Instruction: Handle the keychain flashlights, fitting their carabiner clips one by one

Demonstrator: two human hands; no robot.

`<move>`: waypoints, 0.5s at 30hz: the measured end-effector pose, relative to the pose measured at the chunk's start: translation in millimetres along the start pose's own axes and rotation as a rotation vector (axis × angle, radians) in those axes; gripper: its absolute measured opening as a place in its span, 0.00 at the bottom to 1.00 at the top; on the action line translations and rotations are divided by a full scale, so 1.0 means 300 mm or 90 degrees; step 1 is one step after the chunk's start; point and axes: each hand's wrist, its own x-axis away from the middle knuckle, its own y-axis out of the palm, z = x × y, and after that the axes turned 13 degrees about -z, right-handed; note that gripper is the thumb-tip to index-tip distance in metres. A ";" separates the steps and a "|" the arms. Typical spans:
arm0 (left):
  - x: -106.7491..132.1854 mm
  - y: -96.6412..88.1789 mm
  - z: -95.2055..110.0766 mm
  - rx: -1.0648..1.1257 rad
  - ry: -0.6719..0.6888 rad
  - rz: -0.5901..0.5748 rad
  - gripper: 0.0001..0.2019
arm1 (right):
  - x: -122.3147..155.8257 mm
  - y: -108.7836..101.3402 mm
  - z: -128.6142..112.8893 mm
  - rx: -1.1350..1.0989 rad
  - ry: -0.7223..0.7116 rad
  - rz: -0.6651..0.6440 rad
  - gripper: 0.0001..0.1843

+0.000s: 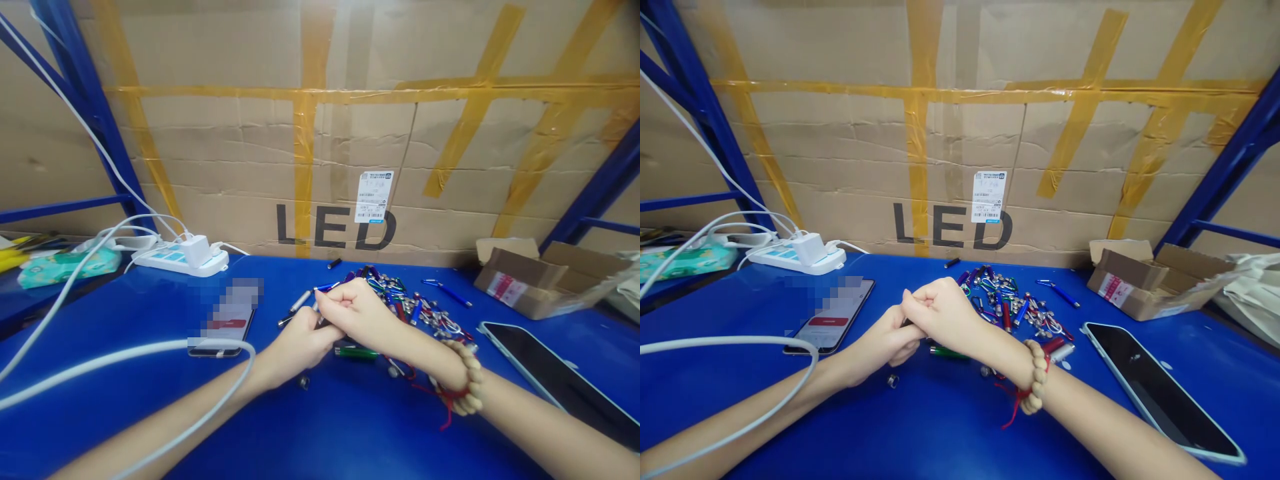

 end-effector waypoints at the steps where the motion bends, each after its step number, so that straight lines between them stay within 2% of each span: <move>1: 0.005 0.000 0.006 0.032 -0.015 -0.042 0.13 | 0.004 0.003 -0.008 0.020 -0.014 0.006 0.22; 3: 0.014 -0.001 0.019 0.068 -0.036 -0.107 0.14 | 0.010 0.008 -0.025 0.050 -0.029 0.023 0.22; 6: 0.022 -0.004 0.029 0.076 -0.036 -0.115 0.12 | 0.014 0.012 -0.036 0.056 -0.030 0.039 0.21; 9: 0.024 -0.010 0.029 0.090 -0.049 -0.126 0.10 | 0.015 0.013 -0.034 0.038 -0.023 0.020 0.21; 12: 0.026 -0.012 0.024 0.135 -0.091 -0.176 0.13 | 0.018 0.016 -0.032 0.023 -0.025 -0.004 0.21; 15: 0.025 -0.009 0.016 0.176 -0.123 -0.211 0.17 | 0.019 0.017 -0.029 0.065 -0.041 0.016 0.21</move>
